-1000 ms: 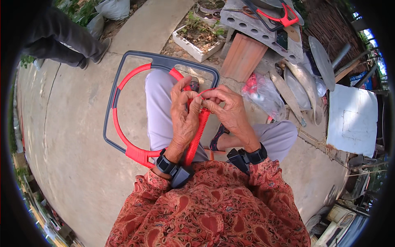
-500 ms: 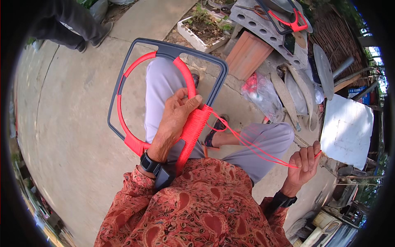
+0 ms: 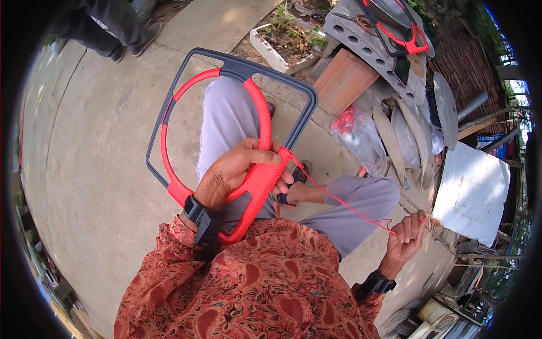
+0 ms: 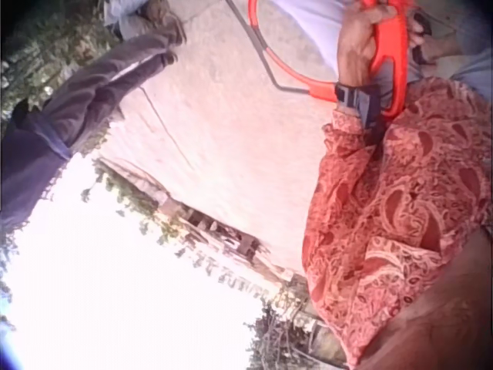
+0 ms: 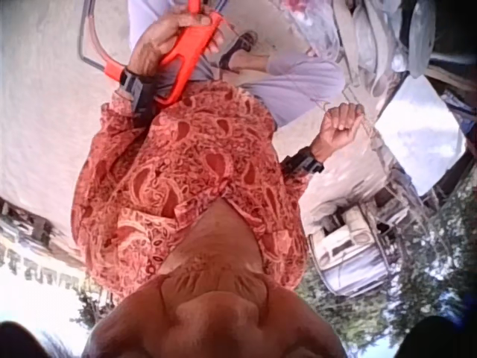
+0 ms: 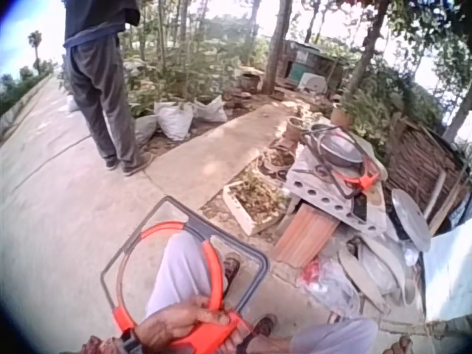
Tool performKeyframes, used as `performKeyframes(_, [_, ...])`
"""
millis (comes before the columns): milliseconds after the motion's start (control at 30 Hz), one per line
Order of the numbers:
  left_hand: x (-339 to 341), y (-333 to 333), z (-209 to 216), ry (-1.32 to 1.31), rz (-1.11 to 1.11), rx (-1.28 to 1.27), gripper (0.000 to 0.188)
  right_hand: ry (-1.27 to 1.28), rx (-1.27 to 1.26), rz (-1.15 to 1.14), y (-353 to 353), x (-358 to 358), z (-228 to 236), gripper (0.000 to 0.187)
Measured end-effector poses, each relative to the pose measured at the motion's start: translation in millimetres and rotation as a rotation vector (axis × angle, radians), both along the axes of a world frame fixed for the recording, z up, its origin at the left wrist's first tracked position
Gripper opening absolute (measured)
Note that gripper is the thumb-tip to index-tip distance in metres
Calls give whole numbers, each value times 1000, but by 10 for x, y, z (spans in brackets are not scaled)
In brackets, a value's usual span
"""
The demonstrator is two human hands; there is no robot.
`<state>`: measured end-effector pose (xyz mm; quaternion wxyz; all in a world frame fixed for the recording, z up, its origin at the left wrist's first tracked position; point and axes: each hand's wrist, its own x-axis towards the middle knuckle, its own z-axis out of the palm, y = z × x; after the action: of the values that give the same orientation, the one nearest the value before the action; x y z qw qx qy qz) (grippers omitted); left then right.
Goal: Wrapping a red string or cord around a circular part of a plastic frame.
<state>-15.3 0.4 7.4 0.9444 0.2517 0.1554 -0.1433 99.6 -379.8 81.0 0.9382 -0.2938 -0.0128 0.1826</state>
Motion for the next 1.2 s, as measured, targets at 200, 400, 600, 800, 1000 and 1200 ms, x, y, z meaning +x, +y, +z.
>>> performKeyframes(200, [81, 13, 51, 57, 78, -88, 19, 13, -77, -15, -176, 95, -112, 18])
performKeyframes(400, [103, 15, -17, 69, 42, -76, 23, 1, -134, -55, -365, 36, -104, 19])
performKeyframes(600, [149, 47, 69, 73, 54, -108, 33, 238, -516, 64, -789, -139, -326, 11])
performKeyframes(800, [179, -4, 17, 183, 24, -92, 34, 314, -513, 79, -1214, -290, -671, 11])
performKeyframes(1000, [236, -24, -74, 233, 51, -42, 18, 339, -524, 48, -1250, -433, -813, 10])
performKeyframes(1200, [210, -49, -78, 175, 45, -6, 19, 253, -703, -6, -1281, -152, -970, 11])
